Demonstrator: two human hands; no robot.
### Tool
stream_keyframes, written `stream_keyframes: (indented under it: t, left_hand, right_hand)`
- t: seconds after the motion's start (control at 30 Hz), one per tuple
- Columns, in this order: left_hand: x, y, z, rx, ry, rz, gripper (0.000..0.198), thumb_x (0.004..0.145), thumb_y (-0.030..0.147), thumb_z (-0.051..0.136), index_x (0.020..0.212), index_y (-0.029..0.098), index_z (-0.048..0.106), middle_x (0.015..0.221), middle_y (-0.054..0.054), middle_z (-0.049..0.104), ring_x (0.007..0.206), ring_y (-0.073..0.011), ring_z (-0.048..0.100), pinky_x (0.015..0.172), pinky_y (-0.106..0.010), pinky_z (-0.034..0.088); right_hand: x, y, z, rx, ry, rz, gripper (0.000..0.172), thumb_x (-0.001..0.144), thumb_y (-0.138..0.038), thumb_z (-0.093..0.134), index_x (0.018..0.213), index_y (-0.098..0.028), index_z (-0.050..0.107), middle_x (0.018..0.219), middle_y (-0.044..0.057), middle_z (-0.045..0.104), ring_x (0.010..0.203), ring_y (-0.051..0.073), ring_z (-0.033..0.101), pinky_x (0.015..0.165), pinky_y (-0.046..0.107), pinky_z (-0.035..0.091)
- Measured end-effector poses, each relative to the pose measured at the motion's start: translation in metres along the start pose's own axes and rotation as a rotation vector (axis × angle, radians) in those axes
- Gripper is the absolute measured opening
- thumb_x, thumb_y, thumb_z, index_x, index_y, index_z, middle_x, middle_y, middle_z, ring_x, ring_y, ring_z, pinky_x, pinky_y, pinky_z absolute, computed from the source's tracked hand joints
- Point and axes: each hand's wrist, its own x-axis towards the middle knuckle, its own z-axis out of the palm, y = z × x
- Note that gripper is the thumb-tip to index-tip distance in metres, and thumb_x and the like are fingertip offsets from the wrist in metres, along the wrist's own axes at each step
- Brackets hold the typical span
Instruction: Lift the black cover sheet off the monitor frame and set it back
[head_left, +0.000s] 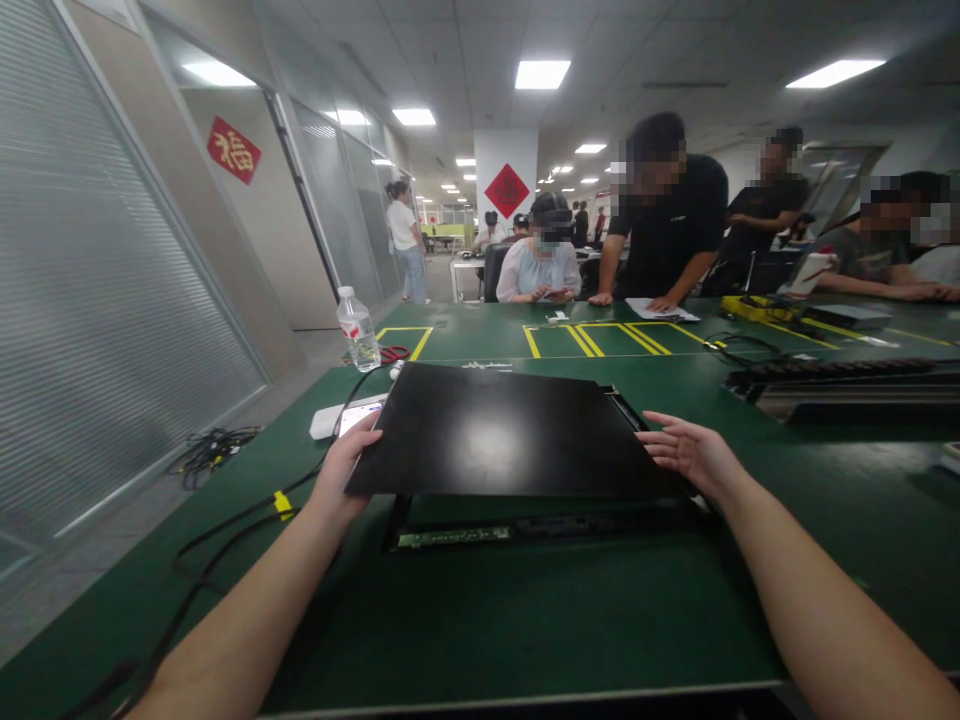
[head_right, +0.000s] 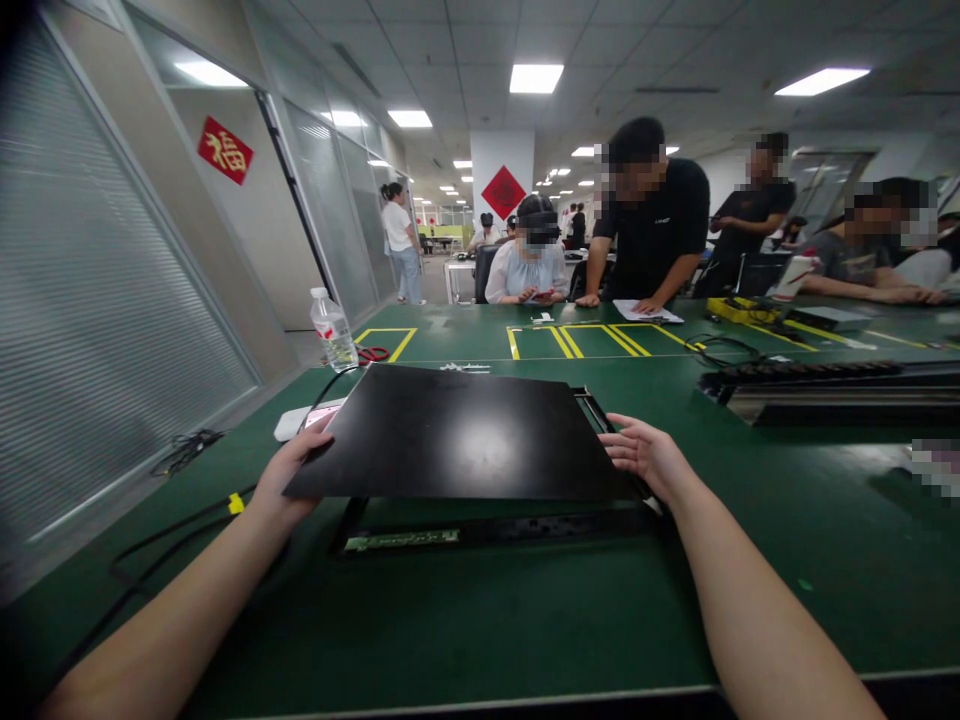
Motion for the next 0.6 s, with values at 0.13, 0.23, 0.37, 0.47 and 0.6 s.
stream_keyframes:
  t: [0.13,0.23,0.37,0.47,0.6]
  left_hand:
    - [0.003,-0.003,-0.006,0.021,-0.027,0.014,0.049,0.056,0.015,0.081,0.105,0.014,0.084,0.090,-0.005,0.084,0.085,-0.0262,0.080,0.072,-0.028,0.065]
    - [0.005,-0.008,-0.009,0.041,-0.033,0.042,0.054,0.058,0.019,0.083,0.112,0.014,0.083,0.098,-0.006,0.085,0.097,-0.0303,0.081,0.078,-0.032,0.066]
    - [0.001,-0.010,-0.007,0.068,-0.010,0.050,0.057,0.058,0.021,0.085,0.115,0.013,0.083,0.104,-0.009,0.086,0.104,-0.0341,0.080,0.086,-0.035,0.066]
    - [-0.001,-0.012,-0.005,0.064,0.004,0.051,0.059,0.056,0.022,0.087,0.114,0.013,0.083,0.102,-0.010,0.086,0.105,-0.0345,0.080,0.087,-0.034,0.065]
    - [0.000,-0.014,-0.007,0.076,0.007,0.040,0.061,0.055,0.022,0.090,0.116,0.014,0.083,0.103,-0.009,0.086,0.102,-0.0330,0.080,0.084,-0.034,0.065]
  right_hand:
    - [-0.004,-0.002,0.004,-0.029,0.060,-0.035,0.055,0.074,-0.024,0.063,0.129,-0.019,0.068,0.094,0.013,0.082,0.074,0.021,0.074,0.058,0.027,0.053]
    - [-0.003,-0.002,0.003,-0.038,0.086,-0.086,0.051,0.073,-0.027,0.064,0.123,-0.020,0.069,0.090,0.013,0.081,0.065,0.020,0.068,0.050,0.026,0.045]
    - [0.000,0.000,0.001,-0.044,0.094,-0.104,0.052,0.072,-0.030,0.065,0.122,-0.018,0.067,0.084,0.015,0.080,0.049,0.015,0.049,0.043,0.024,0.031]
    - [0.002,0.002,0.000,-0.066,0.103,-0.107,0.051,0.072,-0.032,0.064,0.120,-0.017,0.065,0.081,0.016,0.080,0.042,0.012,0.037,0.040,0.024,0.022]
    - [0.006,0.006,0.000,-0.104,0.134,-0.128,0.046,0.074,-0.037,0.064,0.116,-0.018,0.066,0.080,0.016,0.079,0.039,0.011,0.031,0.039,0.024,0.017]
